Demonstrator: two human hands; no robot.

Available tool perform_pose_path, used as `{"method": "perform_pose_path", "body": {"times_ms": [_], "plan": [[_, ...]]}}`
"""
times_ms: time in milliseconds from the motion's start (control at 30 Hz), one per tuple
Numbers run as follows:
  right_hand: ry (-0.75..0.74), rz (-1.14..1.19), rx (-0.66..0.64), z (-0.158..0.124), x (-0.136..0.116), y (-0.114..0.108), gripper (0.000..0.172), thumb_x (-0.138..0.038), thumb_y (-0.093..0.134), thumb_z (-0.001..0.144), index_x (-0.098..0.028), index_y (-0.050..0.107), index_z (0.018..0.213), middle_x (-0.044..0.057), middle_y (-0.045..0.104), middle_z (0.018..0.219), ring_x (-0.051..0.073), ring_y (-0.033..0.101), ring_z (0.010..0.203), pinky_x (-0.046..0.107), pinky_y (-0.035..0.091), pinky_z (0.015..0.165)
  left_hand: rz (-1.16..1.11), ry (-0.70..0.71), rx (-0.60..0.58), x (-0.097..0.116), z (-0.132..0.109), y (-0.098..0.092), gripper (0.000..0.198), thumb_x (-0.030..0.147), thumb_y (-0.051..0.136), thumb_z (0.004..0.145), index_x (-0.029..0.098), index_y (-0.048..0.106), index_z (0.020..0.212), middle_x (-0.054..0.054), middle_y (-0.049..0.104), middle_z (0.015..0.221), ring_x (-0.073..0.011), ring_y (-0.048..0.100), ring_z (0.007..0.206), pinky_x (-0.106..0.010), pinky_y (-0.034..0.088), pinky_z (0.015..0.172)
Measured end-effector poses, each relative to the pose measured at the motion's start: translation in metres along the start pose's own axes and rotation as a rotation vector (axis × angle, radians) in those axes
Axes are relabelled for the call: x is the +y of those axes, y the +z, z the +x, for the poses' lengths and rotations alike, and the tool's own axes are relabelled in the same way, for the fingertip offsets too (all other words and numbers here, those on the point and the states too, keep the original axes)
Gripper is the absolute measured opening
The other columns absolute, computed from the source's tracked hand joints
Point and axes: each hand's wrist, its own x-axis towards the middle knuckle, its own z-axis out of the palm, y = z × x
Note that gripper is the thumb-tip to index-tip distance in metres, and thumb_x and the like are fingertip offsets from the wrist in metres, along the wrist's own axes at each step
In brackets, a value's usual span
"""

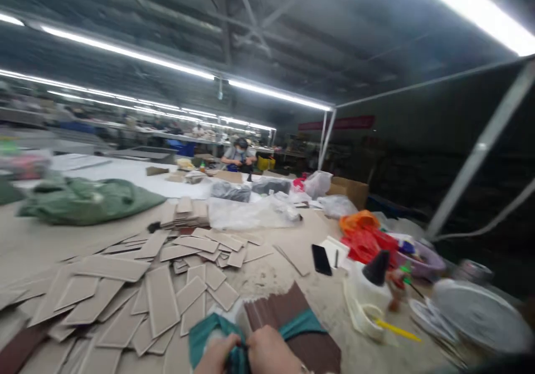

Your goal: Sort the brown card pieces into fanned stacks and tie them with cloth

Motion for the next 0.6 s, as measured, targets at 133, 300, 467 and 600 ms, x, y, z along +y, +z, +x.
{"method": "perform_pose_path", "body": {"times_ms": [133,300,467,600], "plan": [[0.066,0.085,-0.058,0.001,-0.001,-0.001,0.035,-0.004,0.045,0.073,-0.017,0.076,0.083,0.018,0.072,0.084,0.029,0.071,0.082,0.030,0.052,0.069,-0.126,0.027,0.055,0.009,-0.004,-0.018,0.028,0.018,0.037,0.073,0.019,0.062,0.085,-0.007,0.067,0.085,-0.0204,0.059,0.082,-0.028,0.046,0.076],[0.001,0.120,-0.077,-0.009,-0.002,-0.005,0.037,-0.005,0.040,0.078,-0.016,0.075,0.086,0.018,0.072,0.088,0.029,0.070,0.086,0.031,0.051,0.072,-0.013,0.147,-0.105,0.028,-0.017,-0.015,0.025,0.017,0.047,0.073,0.024,0.062,0.092,-0.003,0.069,0.089,-0.0194,0.061,0.082,-0.025,0.043,0.074],[0.013,0.116,-0.081,-0.008,-0.001,-0.010,0.038,-0.004,0.040,0.078,-0.017,0.075,0.084,0.016,0.073,0.087,0.027,0.071,0.086,0.029,0.051,0.071,-0.003,0.056,-0.031,0.023,-0.007,-0.004,0.016,0.018,0.048,0.072,0.023,0.057,0.085,-0.003,0.068,0.081,-0.0184,0.059,0.075,-0.025,0.040,0.068],[0.003,0.095,-0.098,-0.010,0.000,-0.010,0.038,-0.002,0.042,0.074,-0.017,0.076,0.085,0.015,0.073,0.088,0.027,0.070,0.087,0.028,0.050,0.072,-0.432,-0.141,0.186,0.022,-0.003,-0.008,0.011,0.021,0.045,0.064,0.021,0.050,0.073,0.001,0.056,0.066,-0.0152,0.052,0.065,-0.024,0.039,0.062]]}}
